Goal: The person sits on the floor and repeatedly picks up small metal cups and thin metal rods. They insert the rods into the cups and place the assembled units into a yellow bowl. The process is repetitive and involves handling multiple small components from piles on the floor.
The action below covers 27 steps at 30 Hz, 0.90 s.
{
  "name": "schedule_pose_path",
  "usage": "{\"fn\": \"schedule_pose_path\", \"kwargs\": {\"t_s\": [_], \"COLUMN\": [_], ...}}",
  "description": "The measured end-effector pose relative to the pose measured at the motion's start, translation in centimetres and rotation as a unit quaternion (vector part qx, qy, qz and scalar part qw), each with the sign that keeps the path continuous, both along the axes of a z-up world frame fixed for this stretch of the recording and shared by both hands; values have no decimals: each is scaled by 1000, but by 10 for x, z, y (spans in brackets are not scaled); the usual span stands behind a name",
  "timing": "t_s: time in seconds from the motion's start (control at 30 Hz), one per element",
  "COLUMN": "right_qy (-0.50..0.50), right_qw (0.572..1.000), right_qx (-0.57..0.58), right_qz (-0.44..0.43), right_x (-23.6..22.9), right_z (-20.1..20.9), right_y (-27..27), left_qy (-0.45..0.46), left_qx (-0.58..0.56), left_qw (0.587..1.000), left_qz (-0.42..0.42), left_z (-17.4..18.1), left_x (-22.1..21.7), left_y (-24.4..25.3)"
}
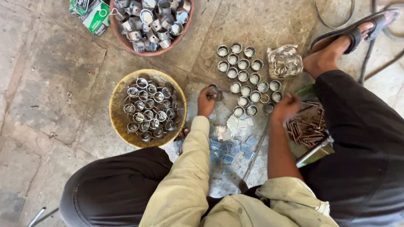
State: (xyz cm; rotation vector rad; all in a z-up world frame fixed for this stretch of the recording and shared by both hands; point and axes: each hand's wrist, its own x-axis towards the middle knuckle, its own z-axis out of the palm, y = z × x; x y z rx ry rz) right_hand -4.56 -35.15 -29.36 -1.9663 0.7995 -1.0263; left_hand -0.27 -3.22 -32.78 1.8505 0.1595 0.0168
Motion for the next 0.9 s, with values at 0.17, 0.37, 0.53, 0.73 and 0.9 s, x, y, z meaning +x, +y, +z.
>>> {"fn": "schedule_pose_path", "kwargs": {"t_s": [0.17, 0.37, 0.53, 0.73, 0.9], "right_qy": [21, 42, 25, 60, 88], "right_qw": [905, 895, 873, 812, 820], "right_qx": [281, 224, 266, 352, 336], "right_qz": [317, 383, 409, 463, 454], "right_x": [38, 32, 31, 27, 22], "right_z": [85, 182, 215, 241, 256], "right_y": [99, 170, 180, 185, 186], "left_qy": [-214, -108, -48, -38, -58], "left_qx": [142, -174, -411, -531, -530], "left_qw": [963, 978, 909, 846, 846], "left_qz": [81, 47, 51, 29, 17], "left_z": [60, 138, 238, 268, 265], "left_x": [14, 18, 3, 0, 4], "left_y": [16, 19, 13, 20, 22]}}
